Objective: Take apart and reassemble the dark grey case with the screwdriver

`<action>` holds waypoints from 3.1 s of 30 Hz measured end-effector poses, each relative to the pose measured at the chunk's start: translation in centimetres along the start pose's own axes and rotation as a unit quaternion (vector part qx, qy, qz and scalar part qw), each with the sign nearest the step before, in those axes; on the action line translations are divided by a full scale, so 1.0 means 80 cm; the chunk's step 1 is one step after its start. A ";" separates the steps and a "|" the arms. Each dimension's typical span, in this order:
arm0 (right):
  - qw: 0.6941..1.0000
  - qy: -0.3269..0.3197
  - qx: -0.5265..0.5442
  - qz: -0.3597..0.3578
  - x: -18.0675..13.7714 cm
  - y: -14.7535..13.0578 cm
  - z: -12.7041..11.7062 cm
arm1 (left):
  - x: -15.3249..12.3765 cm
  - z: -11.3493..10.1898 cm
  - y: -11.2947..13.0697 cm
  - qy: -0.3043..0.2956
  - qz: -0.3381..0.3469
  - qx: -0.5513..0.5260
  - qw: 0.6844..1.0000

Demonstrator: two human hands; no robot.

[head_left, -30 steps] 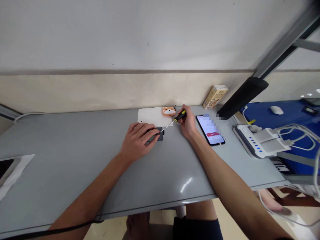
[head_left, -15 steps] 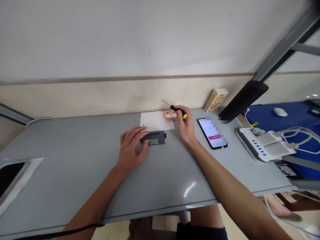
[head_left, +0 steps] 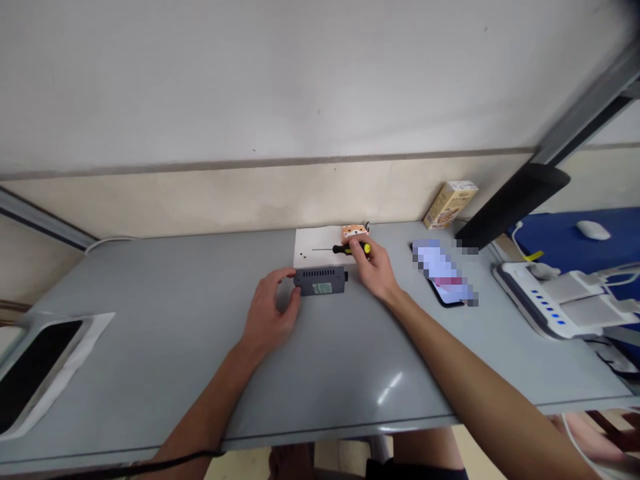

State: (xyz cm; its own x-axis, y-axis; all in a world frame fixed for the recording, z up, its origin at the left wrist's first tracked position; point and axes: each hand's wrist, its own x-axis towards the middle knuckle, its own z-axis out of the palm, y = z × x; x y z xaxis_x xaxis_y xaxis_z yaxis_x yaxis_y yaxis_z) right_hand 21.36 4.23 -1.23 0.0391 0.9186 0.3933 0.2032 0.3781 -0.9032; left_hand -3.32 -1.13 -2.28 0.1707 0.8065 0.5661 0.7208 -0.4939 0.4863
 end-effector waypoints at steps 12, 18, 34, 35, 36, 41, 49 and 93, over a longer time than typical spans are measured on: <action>0.998 -0.041 0.032 0.019 -0.001 -0.001 0.006 | 0.002 -0.004 0.005 -0.025 0.017 -0.061 0.998; 0.972 0.120 0.167 0.118 0.019 0.012 -0.005 | 0.008 -0.001 0.009 -0.074 -0.078 -0.140 0.984; 0.966 0.192 -0.118 -0.129 -0.004 -0.044 -0.040 | 0.029 0.026 -0.013 -0.179 -0.134 -0.097 0.970; 0.966 0.194 -0.116 -0.124 -0.004 -0.045 -0.040 | 0.029 0.025 -0.013 -0.185 -0.132 -0.092 0.969; 0.967 0.199 -0.111 -0.117 -0.004 -0.047 -0.041 | 0.030 0.023 -0.013 -0.193 -0.133 -0.087 0.968; 0.971 0.239 0.009 0.000 0.008 -0.035 -0.035 | 0.032 -0.005 -0.005 -0.254 -0.137 -0.092 0.953; 0.928 0.266 0.176 0.192 0.027 -0.003 -0.027 | 0.019 -0.027 0.003 -0.292 -0.056 -0.079 0.952; 0.944 0.135 0.200 0.226 0.006 -0.015 0.005 | 0.010 0.003 0.012 -0.003 0.080 0.038 0.996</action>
State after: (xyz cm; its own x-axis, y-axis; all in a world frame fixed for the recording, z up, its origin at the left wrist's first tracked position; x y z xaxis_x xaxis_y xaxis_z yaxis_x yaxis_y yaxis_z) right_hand 20.77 4.27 0.01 0.2919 0.9540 -0.0680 -0.2785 0.0168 -0.9603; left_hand -2.31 -0.89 -1.49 0.2909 0.7219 0.6279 0.7329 -0.5900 0.3387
